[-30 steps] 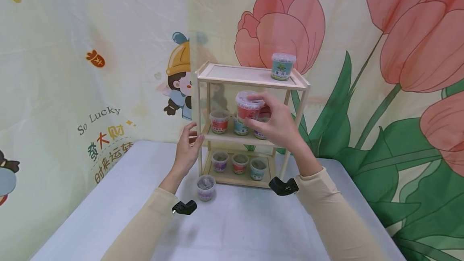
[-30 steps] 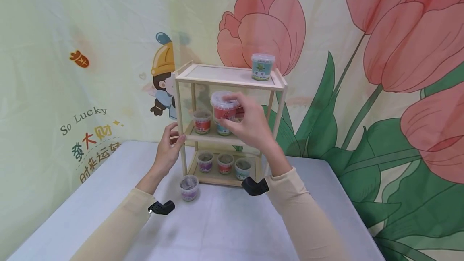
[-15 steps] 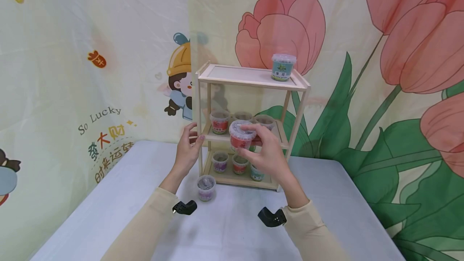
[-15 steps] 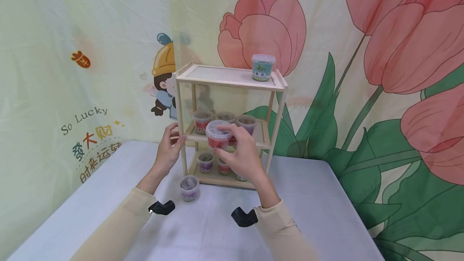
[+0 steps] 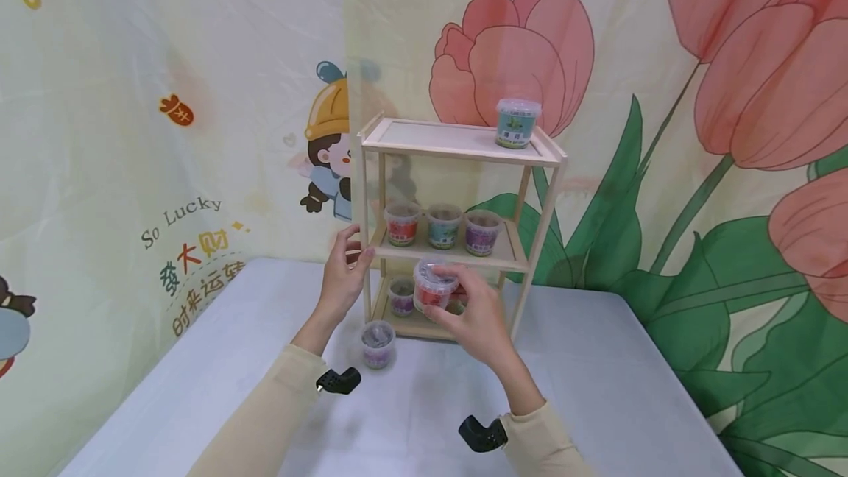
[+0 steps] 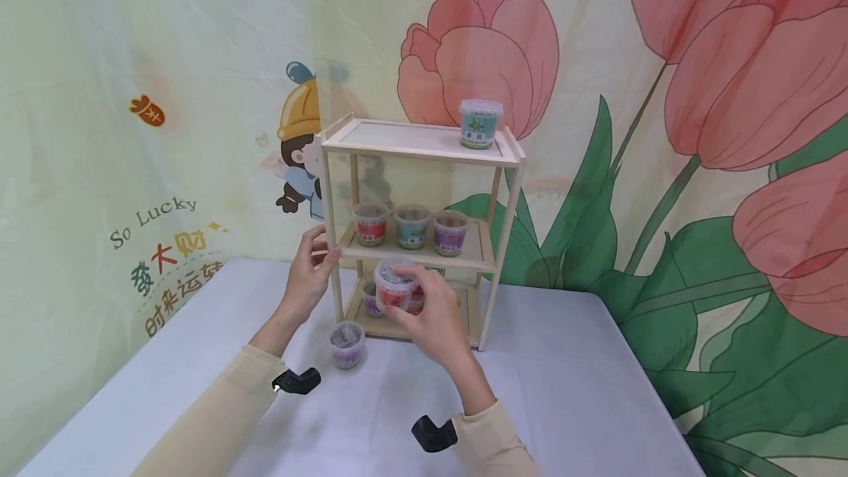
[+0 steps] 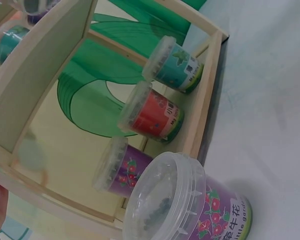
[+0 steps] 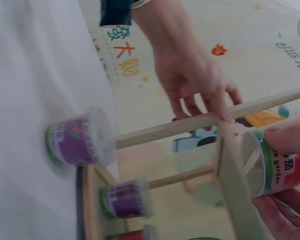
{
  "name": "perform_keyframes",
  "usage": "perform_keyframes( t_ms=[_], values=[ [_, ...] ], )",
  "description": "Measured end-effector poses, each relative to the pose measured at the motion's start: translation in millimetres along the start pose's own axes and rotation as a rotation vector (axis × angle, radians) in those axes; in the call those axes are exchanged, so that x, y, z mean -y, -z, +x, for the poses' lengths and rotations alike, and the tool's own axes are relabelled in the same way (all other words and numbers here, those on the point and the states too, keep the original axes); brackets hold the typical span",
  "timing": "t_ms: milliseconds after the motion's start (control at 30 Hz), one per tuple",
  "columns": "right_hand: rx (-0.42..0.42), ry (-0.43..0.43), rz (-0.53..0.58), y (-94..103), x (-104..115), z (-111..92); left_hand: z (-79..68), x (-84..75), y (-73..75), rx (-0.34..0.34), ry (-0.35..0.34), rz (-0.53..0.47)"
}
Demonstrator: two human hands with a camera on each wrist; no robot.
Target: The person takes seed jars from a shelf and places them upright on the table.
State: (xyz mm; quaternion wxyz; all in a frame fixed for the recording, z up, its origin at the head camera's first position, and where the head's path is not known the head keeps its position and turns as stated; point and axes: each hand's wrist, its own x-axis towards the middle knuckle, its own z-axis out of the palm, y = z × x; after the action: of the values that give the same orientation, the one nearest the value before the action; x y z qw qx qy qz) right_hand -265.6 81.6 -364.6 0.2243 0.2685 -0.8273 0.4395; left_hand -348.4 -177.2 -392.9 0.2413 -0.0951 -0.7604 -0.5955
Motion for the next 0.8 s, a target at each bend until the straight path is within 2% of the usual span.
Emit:
perform_keyframes(
  t_ms=[300, 800],
  values=[
    [-0.013, -0.072, -0.027, -25.4, -21.3, -17.8, 0.0, 0.4, -1.5, -0.009, -0.016, -0.003],
    [0.059, -0.163, -0.015, -57.5, -50.3, -38.9, -1.4, 0.9, -1.3, -0.005, -0.016, -0.039]
  ],
)
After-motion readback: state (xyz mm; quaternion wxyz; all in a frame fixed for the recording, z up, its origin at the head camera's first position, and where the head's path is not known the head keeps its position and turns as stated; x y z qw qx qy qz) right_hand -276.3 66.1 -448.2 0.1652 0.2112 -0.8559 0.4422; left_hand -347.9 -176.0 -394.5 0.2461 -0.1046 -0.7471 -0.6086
